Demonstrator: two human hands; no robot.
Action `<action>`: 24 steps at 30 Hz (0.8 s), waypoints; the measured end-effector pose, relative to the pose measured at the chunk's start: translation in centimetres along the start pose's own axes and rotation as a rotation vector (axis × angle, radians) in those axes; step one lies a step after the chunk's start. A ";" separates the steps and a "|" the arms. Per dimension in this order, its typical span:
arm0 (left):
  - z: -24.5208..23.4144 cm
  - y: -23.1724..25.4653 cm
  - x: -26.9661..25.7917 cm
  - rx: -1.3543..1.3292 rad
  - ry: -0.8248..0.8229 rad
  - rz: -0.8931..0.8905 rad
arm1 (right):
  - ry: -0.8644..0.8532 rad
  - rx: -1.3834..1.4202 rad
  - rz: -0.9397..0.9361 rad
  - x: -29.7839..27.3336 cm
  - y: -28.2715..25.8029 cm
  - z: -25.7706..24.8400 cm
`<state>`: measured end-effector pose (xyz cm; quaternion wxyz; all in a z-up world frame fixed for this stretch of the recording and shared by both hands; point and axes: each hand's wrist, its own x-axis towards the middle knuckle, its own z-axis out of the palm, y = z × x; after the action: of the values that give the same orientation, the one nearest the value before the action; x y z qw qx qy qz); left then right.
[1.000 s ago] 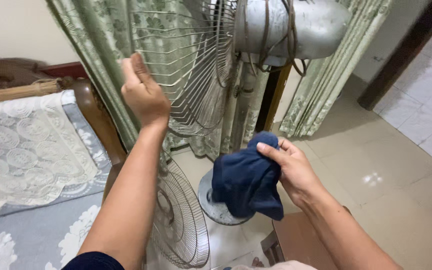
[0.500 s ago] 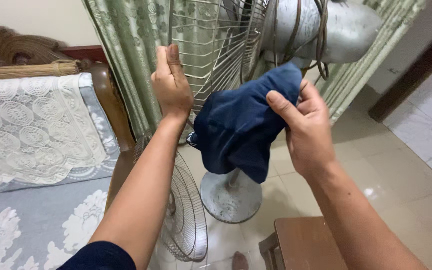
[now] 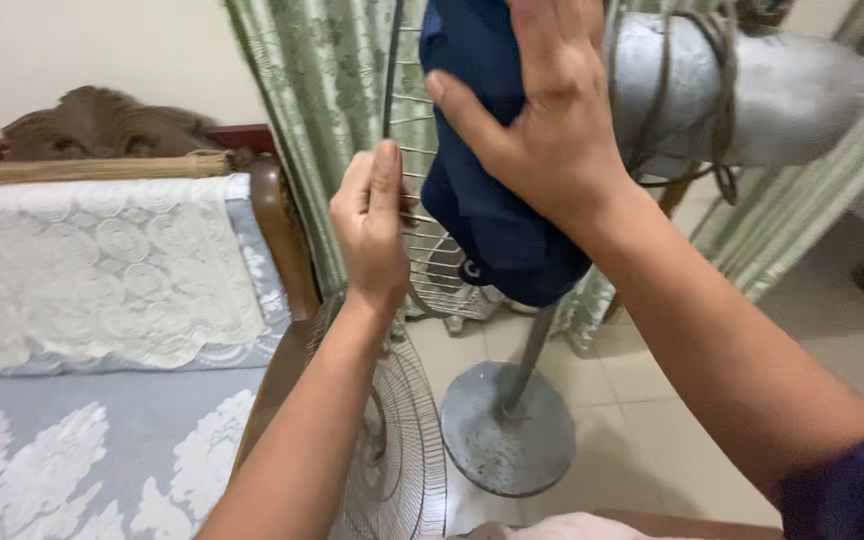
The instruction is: The person wipes the blades and central hub of a standing electric fan with a dark blue cloth, then wipes the front metal grille. The person holds the fan steady with one hand while wiping with the other.
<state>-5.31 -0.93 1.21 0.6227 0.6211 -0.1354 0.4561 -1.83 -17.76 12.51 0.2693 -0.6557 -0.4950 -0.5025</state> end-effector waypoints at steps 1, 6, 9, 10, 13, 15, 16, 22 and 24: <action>-0.3 0.1 0.5 -0.020 -0.024 0.016 | -0.007 0.018 -0.005 -0.4 -0.1 0.2; -1.3 1.4 4.2 -0.277 -0.200 -0.275 | 0.009 0.148 0.077 -3.1 -2.2 2.0; -1.7 2.5 4.8 -0.250 -0.289 -0.418 | -0.026 0.259 0.219 -5.7 -3.4 2.9; -2.0 2.7 4.9 -0.211 -0.304 -0.450 | -0.021 0.208 0.190 -6.8 -4.0 3.3; -2.2 3.0 4.7 -0.193 -0.324 -0.546 | -0.058 0.227 0.160 -9.7 -5.2 4.0; -2.4 3.0 4.6 -0.297 -0.311 -0.591 | -0.089 0.289 0.138 -11.0 -5.2 4.5; -2.5 3.1 4.5 -0.347 -0.302 -0.609 | -0.094 0.317 0.112 -11.3 -5.1 4.7; -3.2 3.4 4.7 -0.210 -0.307 -0.593 | -0.046 0.361 -0.042 -9.7 -3.5 4.5; -3.2 3.4 4.3 -0.291 -0.268 -0.538 | -0.014 0.361 -0.093 -7.3 -2.4 4.1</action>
<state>-6.78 3.01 5.99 0.7795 0.5938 -0.1110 0.1654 -2.44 -16.16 3.98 0.3553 -0.5767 -0.6089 -0.4129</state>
